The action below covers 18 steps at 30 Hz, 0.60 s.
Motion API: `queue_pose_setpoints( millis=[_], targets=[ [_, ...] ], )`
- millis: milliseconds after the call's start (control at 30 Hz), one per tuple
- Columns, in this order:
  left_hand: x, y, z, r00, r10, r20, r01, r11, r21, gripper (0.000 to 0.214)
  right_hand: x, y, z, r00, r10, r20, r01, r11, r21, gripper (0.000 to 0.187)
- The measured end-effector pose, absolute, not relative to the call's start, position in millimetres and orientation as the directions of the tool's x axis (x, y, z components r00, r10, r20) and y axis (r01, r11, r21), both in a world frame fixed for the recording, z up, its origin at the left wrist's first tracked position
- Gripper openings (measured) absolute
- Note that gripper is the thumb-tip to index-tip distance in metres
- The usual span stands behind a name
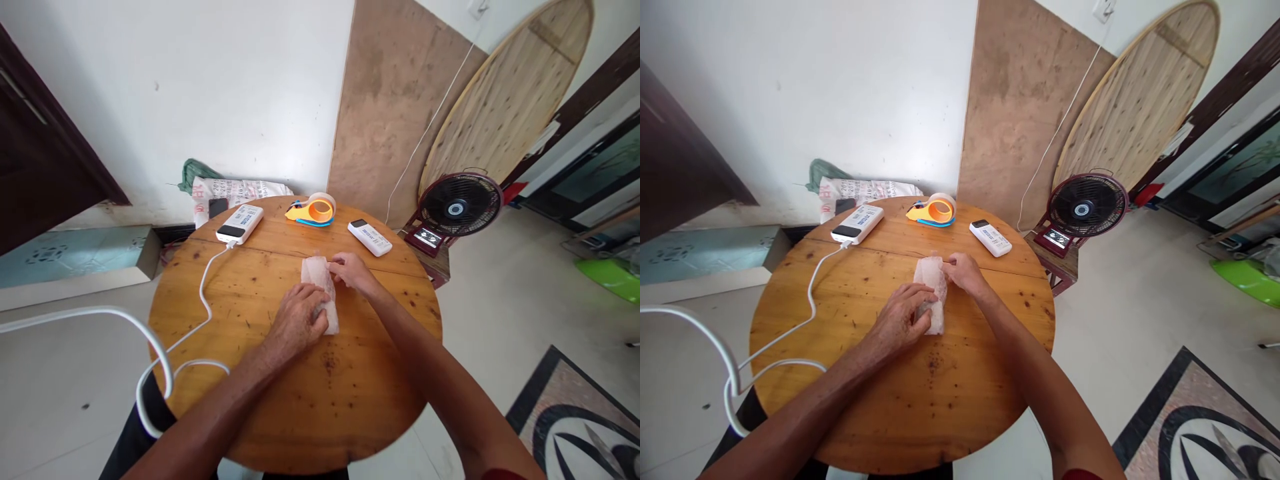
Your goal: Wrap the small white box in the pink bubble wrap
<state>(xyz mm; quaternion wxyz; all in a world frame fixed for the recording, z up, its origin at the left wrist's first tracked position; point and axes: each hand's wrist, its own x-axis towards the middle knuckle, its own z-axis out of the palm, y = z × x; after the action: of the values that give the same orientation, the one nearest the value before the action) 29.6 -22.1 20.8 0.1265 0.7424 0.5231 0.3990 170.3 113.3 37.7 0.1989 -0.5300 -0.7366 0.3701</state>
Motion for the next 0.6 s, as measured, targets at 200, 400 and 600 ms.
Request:
queue_pose_setpoints(
  millis=[200,400,600],
  targets=[
    [29,-22,20,0.137,0.877,0.461,0.666,-0.426,0.613,0.028,161,121,35,-0.355,0.919,-0.172,0.641,0.106,-0.76,0.026],
    [30,-23,23,0.138,0.874,0.466,0.661,-0.431,0.614,0.029,160,124,23,-0.386,0.913,-0.134,0.501,0.085,-0.861,0.029],
    [28,-23,20,0.138,0.87,0.473,0.704,-0.422,0.571,0.029,154,116,23,-0.417,0.909,-0.011,0.309,0.13,-0.942,0.023]
  ],
)
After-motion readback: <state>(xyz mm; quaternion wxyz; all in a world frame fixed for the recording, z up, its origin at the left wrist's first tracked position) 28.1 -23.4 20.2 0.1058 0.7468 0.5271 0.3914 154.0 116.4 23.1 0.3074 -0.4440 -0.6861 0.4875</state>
